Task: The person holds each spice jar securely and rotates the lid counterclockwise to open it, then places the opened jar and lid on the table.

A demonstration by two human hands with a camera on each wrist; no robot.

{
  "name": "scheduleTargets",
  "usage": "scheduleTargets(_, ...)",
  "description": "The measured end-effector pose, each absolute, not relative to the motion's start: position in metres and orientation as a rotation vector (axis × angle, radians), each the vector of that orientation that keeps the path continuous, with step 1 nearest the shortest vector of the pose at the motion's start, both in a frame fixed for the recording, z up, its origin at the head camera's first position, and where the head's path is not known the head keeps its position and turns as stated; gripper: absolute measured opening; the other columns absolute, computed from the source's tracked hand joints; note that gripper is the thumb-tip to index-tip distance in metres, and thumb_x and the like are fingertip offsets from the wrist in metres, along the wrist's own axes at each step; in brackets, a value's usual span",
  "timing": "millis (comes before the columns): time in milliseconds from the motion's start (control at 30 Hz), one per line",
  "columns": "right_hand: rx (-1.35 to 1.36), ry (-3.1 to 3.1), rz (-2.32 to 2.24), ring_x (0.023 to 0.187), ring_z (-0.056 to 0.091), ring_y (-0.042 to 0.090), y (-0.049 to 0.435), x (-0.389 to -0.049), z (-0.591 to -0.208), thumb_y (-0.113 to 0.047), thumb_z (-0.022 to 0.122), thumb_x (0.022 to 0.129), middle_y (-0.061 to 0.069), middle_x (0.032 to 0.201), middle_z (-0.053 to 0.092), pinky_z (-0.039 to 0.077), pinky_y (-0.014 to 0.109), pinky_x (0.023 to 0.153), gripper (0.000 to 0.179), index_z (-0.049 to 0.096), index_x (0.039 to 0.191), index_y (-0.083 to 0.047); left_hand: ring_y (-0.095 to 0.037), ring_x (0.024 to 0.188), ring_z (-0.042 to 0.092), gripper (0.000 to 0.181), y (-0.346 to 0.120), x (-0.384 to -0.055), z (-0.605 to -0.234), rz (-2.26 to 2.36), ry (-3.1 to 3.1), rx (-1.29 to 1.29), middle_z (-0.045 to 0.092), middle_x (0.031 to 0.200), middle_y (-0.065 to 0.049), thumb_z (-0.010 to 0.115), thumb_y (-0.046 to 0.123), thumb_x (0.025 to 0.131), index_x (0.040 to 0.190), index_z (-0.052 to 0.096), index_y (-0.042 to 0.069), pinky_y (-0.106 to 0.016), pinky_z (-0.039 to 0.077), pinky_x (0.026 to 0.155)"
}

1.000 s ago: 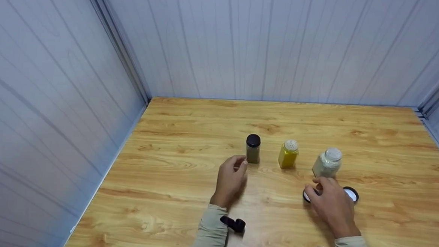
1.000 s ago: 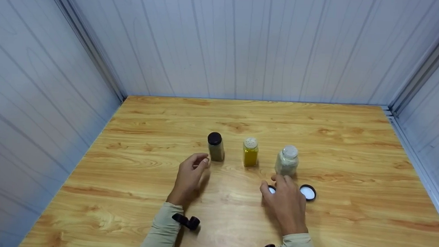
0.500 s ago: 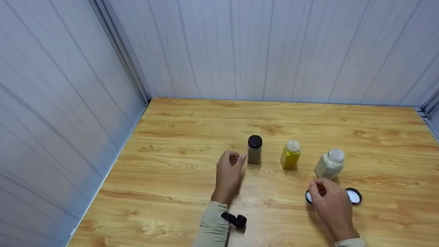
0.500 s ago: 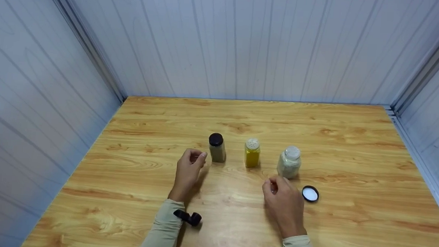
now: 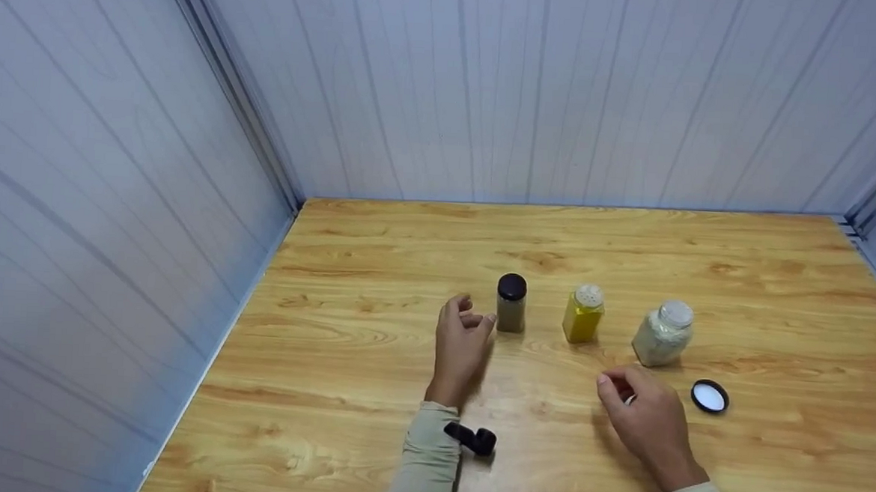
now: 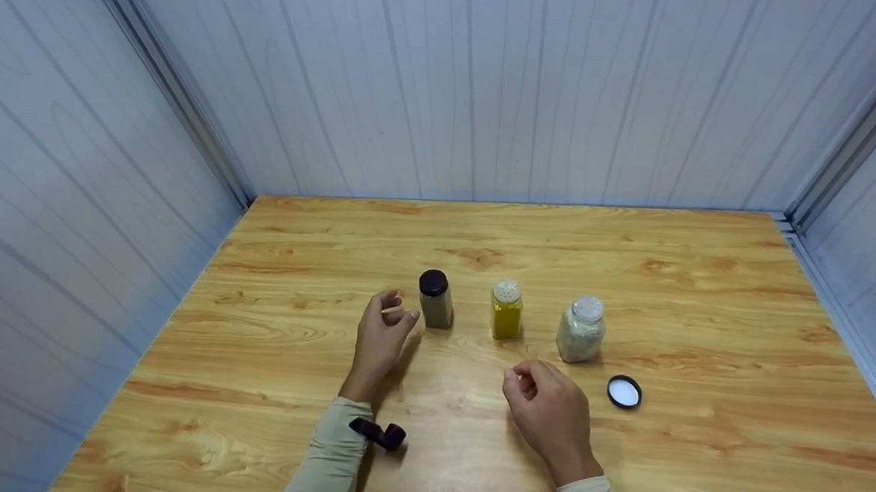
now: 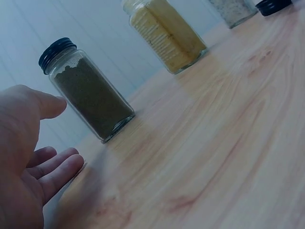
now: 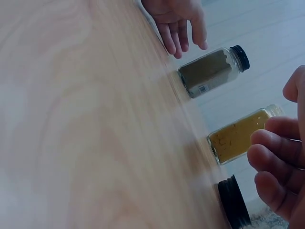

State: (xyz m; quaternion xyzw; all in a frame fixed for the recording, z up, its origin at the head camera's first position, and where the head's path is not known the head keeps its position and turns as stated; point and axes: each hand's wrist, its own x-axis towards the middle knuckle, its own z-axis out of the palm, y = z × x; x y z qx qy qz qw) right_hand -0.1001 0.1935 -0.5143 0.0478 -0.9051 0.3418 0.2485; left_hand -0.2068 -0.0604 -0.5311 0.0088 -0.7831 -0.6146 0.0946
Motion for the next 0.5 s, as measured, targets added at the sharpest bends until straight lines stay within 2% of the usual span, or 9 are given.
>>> scheduleTargets(200,0.201,-2.440,0.928,0.063,0.055,0.005,0.185,-0.102,-0.514,-0.011,0.073,0.088,-0.011,0.072,0.061,0.047,0.028,0.056,0.004,0.073,0.085,-0.013,-0.021,0.109,0.061,0.055,-0.059,-0.206,-0.532,-1.836,-2.323,0.010,0.052,0.133,-0.016,0.069,0.020,0.094,0.142,0.049,0.003,-0.036,0.053,0.089)
scheduleTargets(500,0.310,-2.381,0.902,0.062,0.053,0.005,0.168,-0.116,-0.511,-0.008,0.071,0.089,-0.009,0.073,0.061,0.047,0.028,0.055,0.006,0.073,0.085,-0.013,-0.025,0.136,0.046,0.069,-0.049,-0.205,-0.528,-1.903,-2.357,-0.112,0.043,0.151,-0.013,0.069,0.024,0.095,0.154,0.035,0.007,-0.036,0.046,0.103)
